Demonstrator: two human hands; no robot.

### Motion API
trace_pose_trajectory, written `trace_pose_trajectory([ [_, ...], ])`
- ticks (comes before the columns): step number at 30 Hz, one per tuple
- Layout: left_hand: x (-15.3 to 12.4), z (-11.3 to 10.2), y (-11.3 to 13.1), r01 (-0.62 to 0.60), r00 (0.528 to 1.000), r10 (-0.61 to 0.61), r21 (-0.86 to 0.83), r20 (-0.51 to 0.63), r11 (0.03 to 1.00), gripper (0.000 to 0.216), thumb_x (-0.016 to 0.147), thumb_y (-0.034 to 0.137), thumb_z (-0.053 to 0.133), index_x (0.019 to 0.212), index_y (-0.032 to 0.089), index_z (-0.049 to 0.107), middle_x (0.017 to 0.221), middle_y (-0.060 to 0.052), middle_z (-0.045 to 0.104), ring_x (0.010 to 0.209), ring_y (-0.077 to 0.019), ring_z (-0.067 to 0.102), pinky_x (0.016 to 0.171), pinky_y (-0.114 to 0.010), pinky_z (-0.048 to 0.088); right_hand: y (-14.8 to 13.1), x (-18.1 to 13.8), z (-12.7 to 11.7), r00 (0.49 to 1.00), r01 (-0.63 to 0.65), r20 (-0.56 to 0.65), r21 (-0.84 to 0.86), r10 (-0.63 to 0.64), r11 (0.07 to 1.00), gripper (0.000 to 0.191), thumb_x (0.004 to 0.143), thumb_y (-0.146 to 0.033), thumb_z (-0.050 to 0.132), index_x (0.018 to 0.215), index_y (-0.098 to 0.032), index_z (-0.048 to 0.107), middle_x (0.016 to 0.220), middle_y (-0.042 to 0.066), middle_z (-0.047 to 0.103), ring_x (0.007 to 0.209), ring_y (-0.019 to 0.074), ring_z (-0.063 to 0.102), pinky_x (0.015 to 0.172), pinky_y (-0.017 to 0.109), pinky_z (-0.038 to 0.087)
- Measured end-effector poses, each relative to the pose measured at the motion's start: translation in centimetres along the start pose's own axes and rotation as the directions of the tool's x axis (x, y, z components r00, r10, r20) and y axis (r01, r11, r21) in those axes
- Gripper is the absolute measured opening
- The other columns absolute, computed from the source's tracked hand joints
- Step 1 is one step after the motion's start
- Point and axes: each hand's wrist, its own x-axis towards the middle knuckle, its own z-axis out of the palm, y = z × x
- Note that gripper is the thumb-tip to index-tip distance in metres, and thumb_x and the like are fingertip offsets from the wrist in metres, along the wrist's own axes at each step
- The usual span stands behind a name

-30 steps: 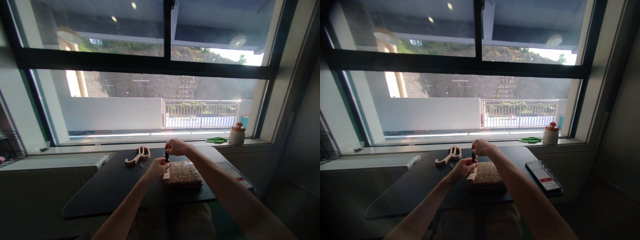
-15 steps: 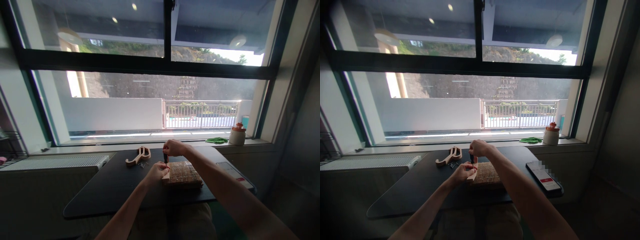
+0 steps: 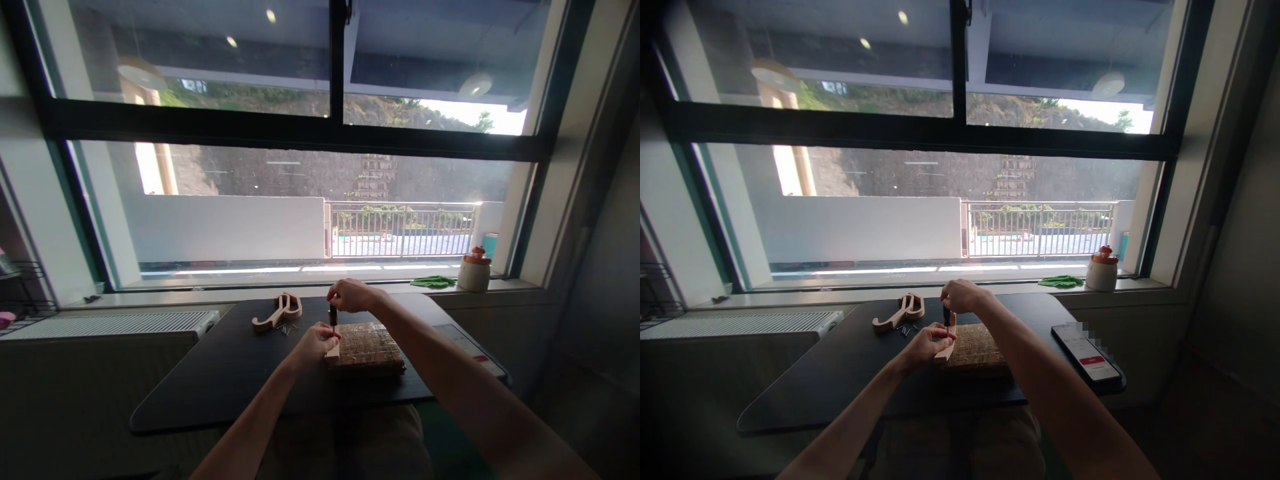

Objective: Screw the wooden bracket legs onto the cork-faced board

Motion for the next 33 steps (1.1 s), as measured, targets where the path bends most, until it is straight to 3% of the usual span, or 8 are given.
trace_pose_trajectory([
  [7,0.0,-0.2,0.3,0.010,1.000,-0.011,0.055,0.029,0.998,0.025,0.070,0.033,0.064,0.082,0.015,0.075,0.093,-0.008,0.058,0.093,-0.0240,0.054,0.087,-0.034,0.041,0.0,0.1,0.2,0.998,-0.056,-0.016,-0.047,0.056,0.997,0.030,0.091,-0.033,0.053,0.115,-0.016,0.055,0.115,0.008,0.057,0.096,0.0193,0.059,0.082,0.040,0.051],
  [14,0.1,-0.1,-0.1,0.006,0.998,-0.011,0.092,0.055,0.996,0.029,0.072,0.035,0.061,0.084,0.013,0.075,0.094,-0.008,0.057,0.093,-0.0231,0.055,0.086,-0.032,0.043,0.1,-0.3,-0.3,1.000,0.007,-0.014,-0.049,-0.008,0.999,0.030,0.091,-0.033,0.053,0.115,-0.016,0.055,0.116,0.007,0.057,0.096,0.0193,0.059,0.082,0.039,0.051],
  [23,0.3,-0.9,-0.2,-0.014,0.996,0.005,0.108,0.086,0.994,0.031,0.072,0.036,0.060,0.083,0.012,0.074,0.097,-0.009,0.062,0.093,-0.0234,0.058,0.086,-0.031,0.043,0.0,0.4,0.8,0.992,-0.099,-0.090,-0.099,0.090,0.990,0.030,0.091,-0.033,0.053,0.116,-0.017,0.055,0.116,0.008,0.057,0.098,0.0195,0.059,0.082,0.040,0.050],
  [33,0.3,-1.1,-0.2,-0.031,0.995,0.019,0.119,0.103,0.992,0.029,0.073,0.037,0.061,0.083,0.013,0.073,0.099,-0.008,0.063,0.093,-0.0229,0.058,0.088,-0.032,0.042,0.2,0.6,0.2,0.999,-0.039,-0.037,-0.070,0.037,0.997,0.030,0.091,-0.033,0.053,0.116,-0.016,0.055,0.116,0.008,0.057,0.097,0.0195,0.059,0.082,0.040,0.051],
])
